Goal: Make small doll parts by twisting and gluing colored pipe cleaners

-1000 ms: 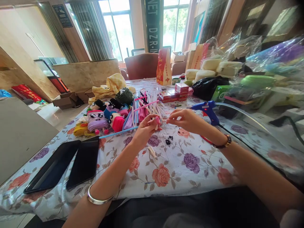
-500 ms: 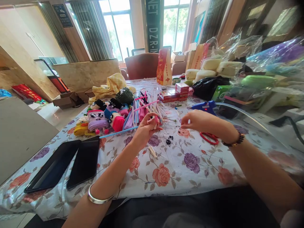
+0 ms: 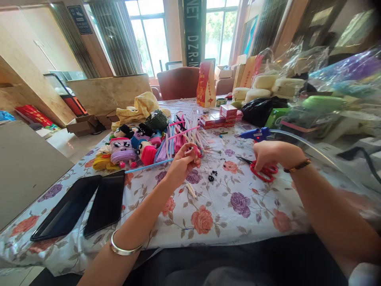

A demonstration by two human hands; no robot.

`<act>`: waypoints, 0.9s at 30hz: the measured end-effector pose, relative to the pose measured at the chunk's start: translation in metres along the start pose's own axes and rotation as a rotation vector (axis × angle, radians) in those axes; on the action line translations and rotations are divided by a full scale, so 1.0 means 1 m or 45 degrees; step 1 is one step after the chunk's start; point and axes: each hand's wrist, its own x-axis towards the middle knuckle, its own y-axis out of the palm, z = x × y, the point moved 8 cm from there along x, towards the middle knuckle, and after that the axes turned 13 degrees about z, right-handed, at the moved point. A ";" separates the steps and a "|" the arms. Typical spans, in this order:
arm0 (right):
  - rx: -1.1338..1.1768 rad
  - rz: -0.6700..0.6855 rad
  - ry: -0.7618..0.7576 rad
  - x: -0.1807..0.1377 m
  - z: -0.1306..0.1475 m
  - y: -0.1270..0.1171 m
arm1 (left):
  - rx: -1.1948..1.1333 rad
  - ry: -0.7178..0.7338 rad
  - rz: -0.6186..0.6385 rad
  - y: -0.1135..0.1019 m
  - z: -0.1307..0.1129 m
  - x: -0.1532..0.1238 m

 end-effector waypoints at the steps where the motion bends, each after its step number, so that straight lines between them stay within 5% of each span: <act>1: -0.042 0.171 0.039 0.003 0.000 0.009 | 0.005 0.015 0.002 0.000 -0.001 0.000; 5: -0.176 0.674 0.134 0.001 0.005 0.030 | 0.012 0.057 0.011 0.000 -0.003 0.001; 10: -0.298 0.849 0.182 -0.003 0.015 0.024 | 0.150 0.103 -0.017 0.000 -0.010 0.000; 13: -0.325 0.769 0.128 -0.002 0.026 0.008 | 0.327 0.201 -0.052 0.001 -0.019 -0.002; 18: -0.177 0.386 -0.127 -0.004 0.057 -0.028 | 0.545 0.284 -0.100 -0.001 -0.023 -0.004; 27: -0.085 0.240 -0.558 -0.025 0.121 -0.028 | 0.696 0.487 -0.292 0.001 -0.041 -0.016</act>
